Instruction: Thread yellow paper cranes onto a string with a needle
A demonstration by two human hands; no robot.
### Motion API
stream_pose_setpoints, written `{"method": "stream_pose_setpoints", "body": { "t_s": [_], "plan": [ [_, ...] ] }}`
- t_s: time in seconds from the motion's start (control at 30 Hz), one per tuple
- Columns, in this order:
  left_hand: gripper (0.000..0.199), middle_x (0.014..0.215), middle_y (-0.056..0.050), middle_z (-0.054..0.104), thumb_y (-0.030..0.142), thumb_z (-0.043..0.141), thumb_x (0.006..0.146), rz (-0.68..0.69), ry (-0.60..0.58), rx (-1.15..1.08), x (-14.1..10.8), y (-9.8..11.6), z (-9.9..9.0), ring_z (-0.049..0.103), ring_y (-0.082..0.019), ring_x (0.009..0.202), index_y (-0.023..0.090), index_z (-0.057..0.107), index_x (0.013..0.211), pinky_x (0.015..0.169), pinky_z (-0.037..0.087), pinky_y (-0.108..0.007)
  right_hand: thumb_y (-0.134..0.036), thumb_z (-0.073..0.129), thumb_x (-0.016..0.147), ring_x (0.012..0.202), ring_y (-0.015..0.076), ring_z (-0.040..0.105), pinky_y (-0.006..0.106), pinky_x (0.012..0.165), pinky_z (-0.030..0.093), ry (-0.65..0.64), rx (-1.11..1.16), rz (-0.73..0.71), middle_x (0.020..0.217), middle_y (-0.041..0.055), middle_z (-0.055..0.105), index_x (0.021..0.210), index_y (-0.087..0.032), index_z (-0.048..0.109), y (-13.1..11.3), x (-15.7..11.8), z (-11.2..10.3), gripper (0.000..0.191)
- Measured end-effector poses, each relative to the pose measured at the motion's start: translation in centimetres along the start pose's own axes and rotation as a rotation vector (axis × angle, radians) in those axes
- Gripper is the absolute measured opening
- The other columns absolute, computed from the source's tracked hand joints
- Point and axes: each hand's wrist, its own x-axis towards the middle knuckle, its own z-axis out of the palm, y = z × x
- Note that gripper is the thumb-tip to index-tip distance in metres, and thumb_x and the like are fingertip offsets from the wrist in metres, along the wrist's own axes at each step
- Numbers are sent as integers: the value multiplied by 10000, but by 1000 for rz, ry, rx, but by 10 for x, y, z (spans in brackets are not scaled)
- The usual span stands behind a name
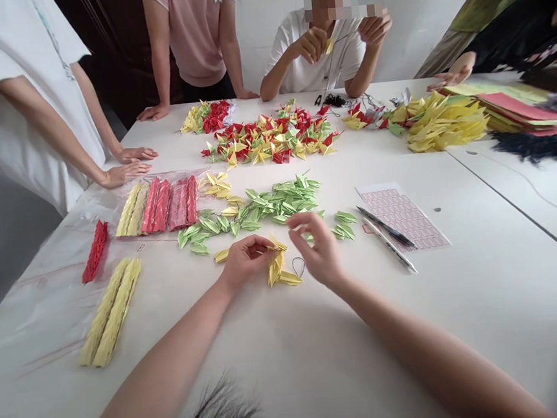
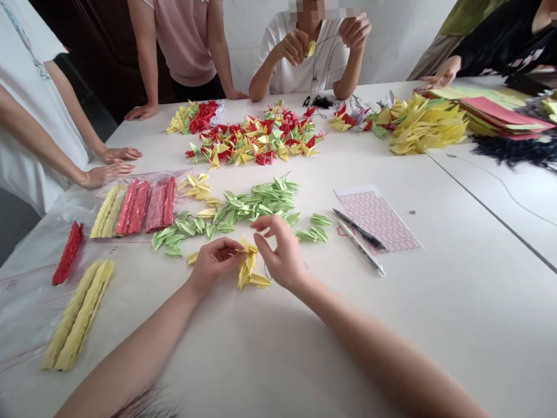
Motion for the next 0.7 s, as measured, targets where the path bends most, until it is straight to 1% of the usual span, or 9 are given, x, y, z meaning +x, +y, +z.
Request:
{"method": "stream_pose_setpoints", "body": {
  "t_s": [0.03,0.1,0.2,0.27,0.43,0.57,0.63,0.7],
  "plan": [
    [235,811,-59,718,299,823,695,17,7,-4,0,0,0,682,-164,749,150,686,814,712,572,-288,-235,525,968,909,177,631,346,773,561,-11,7,0,1016,56,649,1073,-205,593,0,-3,4,129],
    [185,801,-48,699,245,805,689,66,22,1,0,-2,-1,666,-155,757,153,684,794,716,565,-275,-182,506,950,893,180,628,339,762,556,-64,15,-32,974,52,646,1044,-233,565,-1,-11,10,121],
    [127,804,-35,668,182,765,684,123,28,27,0,-4,-2,639,-146,768,158,687,781,700,552,-258,-145,488,948,941,192,633,353,810,551,-135,1,-153,994,63,643,1076,-243,541,-5,-19,15,169],
    [115,817,-33,657,160,740,689,129,16,39,0,-4,-3,631,-145,772,160,691,794,695,548,-259,-126,473,949,959,197,635,354,825,550,-128,-5,-203,998,66,640,1097,-250,533,-7,-22,15,202],
    [121,827,-31,652,135,716,689,104,20,42,-2,-3,-3,637,-143,785,160,699,806,714,554,-260,-94,488,899,989,209,634,360,833,560,-174,13,-227,1030,83,624,1143,-245,513,-5,-21,12,287],
    [117,811,-30,673,185,757,691,70,35,41,-4,0,0,650,-142,764,160,705,792,693,556,-249,-108,525,887,942,199,642,347,802,569,-152,10,-225,988,71,622,1090,-242,521,0,-20,14,243],
    [165,798,-36,692,265,791,703,34,27,36,-5,1,2,656,-148,734,156,707,794,669,558,-256,-119,524,899,880,187,649,330,754,573,-115,-5,-210,944,57,627,1050,-242,525,2,-20,17,194],
    [233,787,-46,708,348,802,720,-12,6,22,-6,2,3,659,-154,708,150,713,805,655,559,-268,-138,523,914,812,170,648,312,716,574,-82,-4,-155,913,48,631,1029,-238,527,4,-21,18,153]
  ]
}}
